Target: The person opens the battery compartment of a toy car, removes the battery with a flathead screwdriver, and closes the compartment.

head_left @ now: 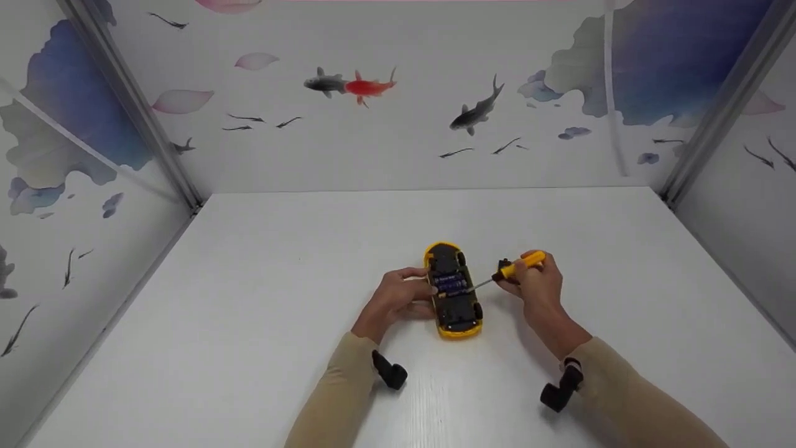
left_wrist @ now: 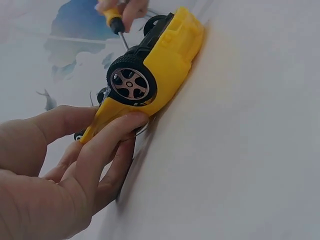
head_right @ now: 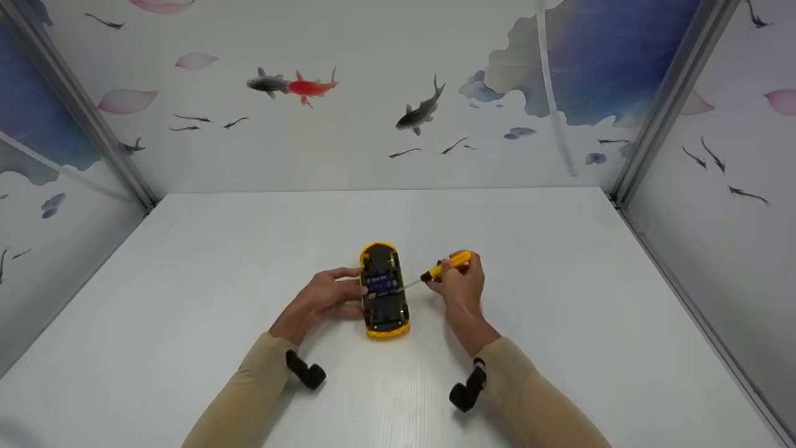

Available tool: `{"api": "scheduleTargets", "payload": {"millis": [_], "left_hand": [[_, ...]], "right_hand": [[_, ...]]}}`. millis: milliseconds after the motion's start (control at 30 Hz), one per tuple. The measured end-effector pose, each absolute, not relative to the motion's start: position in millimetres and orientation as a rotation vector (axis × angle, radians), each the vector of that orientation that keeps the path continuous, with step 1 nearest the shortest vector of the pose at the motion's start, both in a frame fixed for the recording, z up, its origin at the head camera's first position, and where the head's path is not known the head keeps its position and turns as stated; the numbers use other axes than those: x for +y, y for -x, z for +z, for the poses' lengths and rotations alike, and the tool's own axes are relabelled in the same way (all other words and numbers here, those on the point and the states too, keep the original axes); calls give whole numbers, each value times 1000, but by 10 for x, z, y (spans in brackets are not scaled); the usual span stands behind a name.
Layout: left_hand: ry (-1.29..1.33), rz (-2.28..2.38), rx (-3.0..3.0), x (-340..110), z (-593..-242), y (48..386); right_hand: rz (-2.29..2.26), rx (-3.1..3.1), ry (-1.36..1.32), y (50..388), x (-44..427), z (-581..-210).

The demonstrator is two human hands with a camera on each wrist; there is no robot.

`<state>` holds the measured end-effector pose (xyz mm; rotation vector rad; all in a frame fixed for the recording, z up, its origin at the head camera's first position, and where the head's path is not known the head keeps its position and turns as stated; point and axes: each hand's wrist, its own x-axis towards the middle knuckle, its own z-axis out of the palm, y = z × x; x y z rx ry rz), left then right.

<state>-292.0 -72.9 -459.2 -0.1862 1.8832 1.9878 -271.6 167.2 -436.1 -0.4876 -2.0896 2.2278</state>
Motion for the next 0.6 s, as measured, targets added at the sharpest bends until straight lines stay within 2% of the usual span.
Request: {"api": "scheduleTargets", "payload": {"millis": [133,600], "left_hand": [[190,1979,1865,-749,-4578,2944],[203,2022,1806,-748,-4601,2940]], "right_hand": [[2378,-1996,604,2762,1747,-4383],[2081,-2314,236,2753,1921,-4055]]}}
